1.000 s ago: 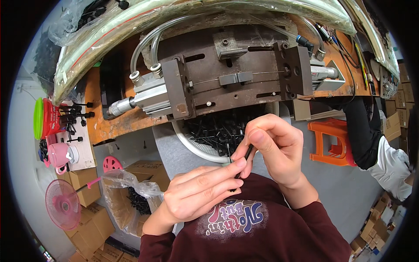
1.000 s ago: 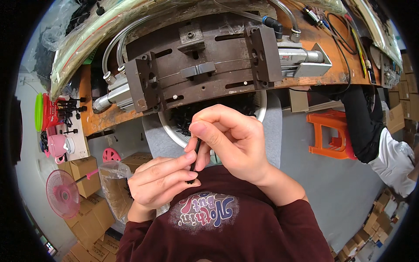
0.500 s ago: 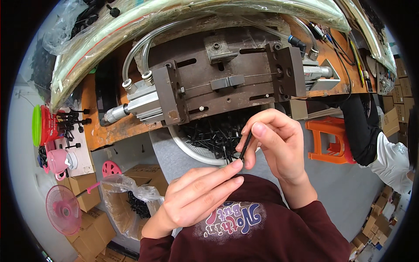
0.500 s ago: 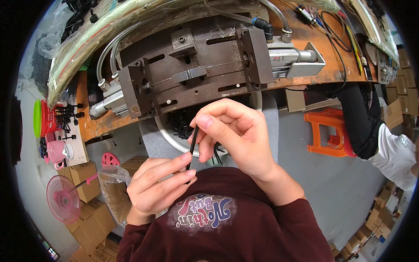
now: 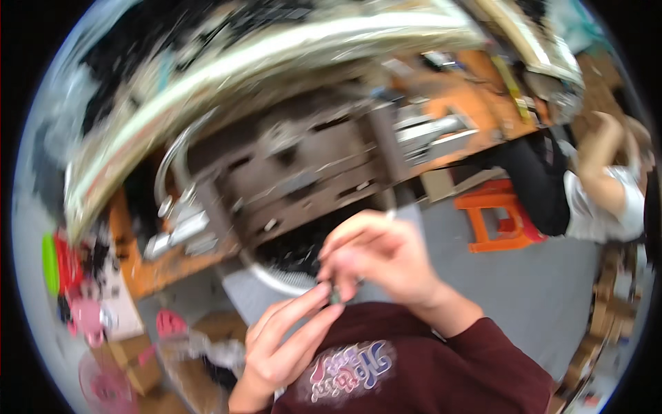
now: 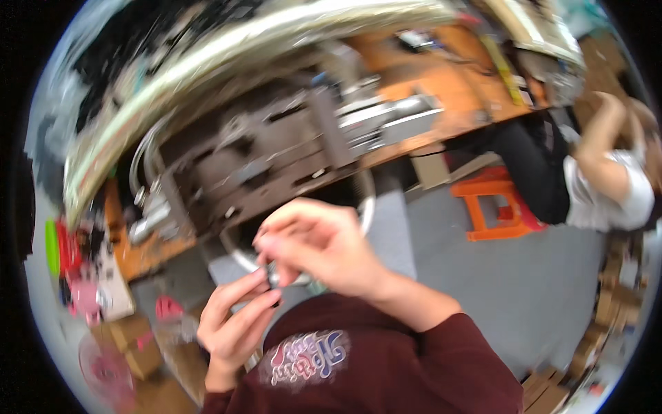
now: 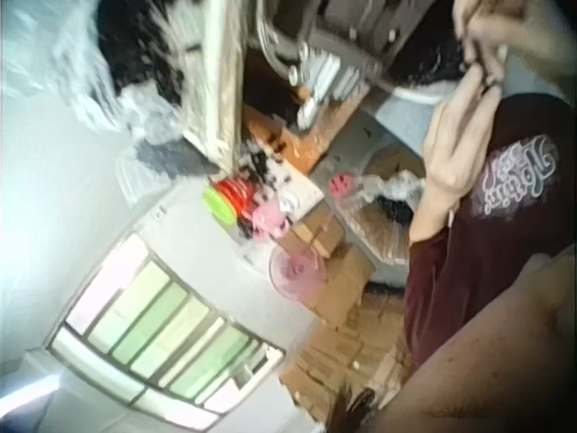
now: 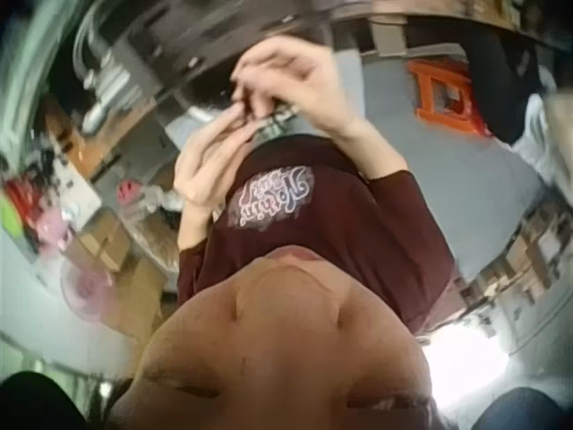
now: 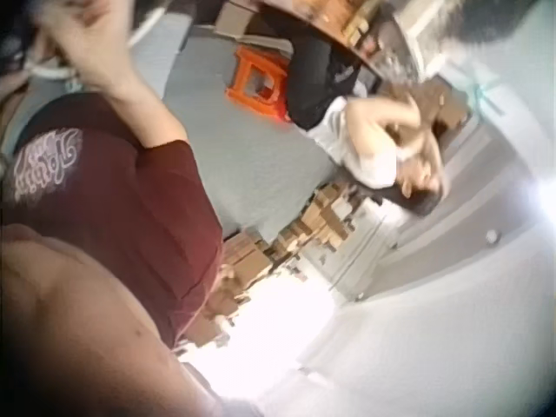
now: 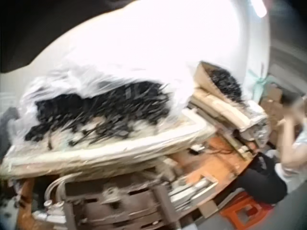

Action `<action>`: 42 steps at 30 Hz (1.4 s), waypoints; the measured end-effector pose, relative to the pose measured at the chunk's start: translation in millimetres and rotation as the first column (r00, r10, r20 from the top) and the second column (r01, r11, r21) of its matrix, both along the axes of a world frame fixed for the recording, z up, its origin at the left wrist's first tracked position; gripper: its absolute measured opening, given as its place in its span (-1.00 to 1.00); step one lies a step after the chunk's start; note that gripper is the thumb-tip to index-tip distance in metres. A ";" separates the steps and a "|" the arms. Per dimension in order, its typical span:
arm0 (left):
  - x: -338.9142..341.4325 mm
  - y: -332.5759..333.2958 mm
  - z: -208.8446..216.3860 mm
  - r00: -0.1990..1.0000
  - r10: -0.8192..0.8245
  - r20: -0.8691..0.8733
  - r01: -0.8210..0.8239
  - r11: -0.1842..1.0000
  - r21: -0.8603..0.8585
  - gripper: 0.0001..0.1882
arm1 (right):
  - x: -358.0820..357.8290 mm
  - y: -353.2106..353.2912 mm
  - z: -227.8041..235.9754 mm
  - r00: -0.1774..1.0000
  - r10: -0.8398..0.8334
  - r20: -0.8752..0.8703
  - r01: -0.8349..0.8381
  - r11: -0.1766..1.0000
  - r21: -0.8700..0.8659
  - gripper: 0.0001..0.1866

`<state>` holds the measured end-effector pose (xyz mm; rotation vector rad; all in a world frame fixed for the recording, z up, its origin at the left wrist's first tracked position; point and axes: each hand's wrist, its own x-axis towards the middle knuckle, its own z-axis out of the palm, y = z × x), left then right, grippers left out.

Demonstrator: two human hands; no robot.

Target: Assembling small black plastic industrial or furniture components using a bench-mounted pneumatic press or jig.

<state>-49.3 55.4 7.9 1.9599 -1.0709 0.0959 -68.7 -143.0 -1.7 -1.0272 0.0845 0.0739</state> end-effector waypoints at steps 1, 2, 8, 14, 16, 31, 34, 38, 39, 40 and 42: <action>-0.7 -1.5 -3.0 1.000 0.022 0.009 -0.022 0.999 -0.035 -0.65 | 0.7 1.0 2.5 1.000 0.001 -0.008 -0.002 1.000 -0.021 -0.85; -2.0 -3.9 -6.0 0.999 0.045 0.014 -0.044 0.997 -0.067 -0.66 | 0.7 1.3 0.6 1.000 0.002 0.001 -0.002 1.000 0.019 -0.86; -8.4 -13.1 -15.4 0.997 0.076 0.017 -0.074 0.992 -0.104 -0.61 | -1.7 0.9 -11.7 0.994 -0.068 0.083 0.059 0.993 0.106 -0.84; -9.6 -17.1 2.3 0.999 -0.038 0.027 0.040 0.996 -0.084 -0.68 | -8.2 1.4 -13.2 0.992 -0.052 0.118 0.043 0.996 0.078 -0.81; -11.7 -18.4 2.7 0.999 -0.040 0.033 0.043 0.996 -0.076 -0.69 | -8.2 5.4 -13.9 0.989 -0.092 0.115 0.082 0.993 0.082 -0.82; -26.6 -19.0 -7.9 0.999 0.038 0.021 -0.035 0.991 -0.127 -0.63 | -26.1 2.1 -2.6 0.993 -0.089 0.079 0.087 0.996 0.022 -0.84; -24.3 -25.5 -2.7 1.000 0.002 -0.003 -0.003 0.993 -0.121 -0.66 | -30.9 -3.9 -2.8 0.986 -0.147 0.072 0.145 0.989 0.037 -0.77; -22.7 -21.4 -0.7 1.000 -0.023 -0.022 0.019 0.989 -0.144 -0.67 | -29.9 -3.8 -0.2 0.994 -0.108 0.004 0.107 0.991 0.079 -0.68; -21.2 -22.6 -2.7 0.999 -0.029 -0.019 0.026 0.988 -0.153 -0.67 | -30.3 -4.8 -1.2 0.994 -0.105 0.017 0.103 0.992 0.066 -0.67; -20.8 -22.2 -4.3 0.999 -0.041 -0.015 0.038 0.986 -0.162 -0.67 | -30.5 -5.1 -2.4 0.994 -0.106 0.031 0.104 0.993 0.054 -0.66; -21.5 -21.6 -3.9 1.000 -0.020 -0.010 0.018 0.988 -0.154 -0.67 | -30.6 -6.3 -4.1 0.995 -0.094 0.027 0.092 0.994 0.054 -0.70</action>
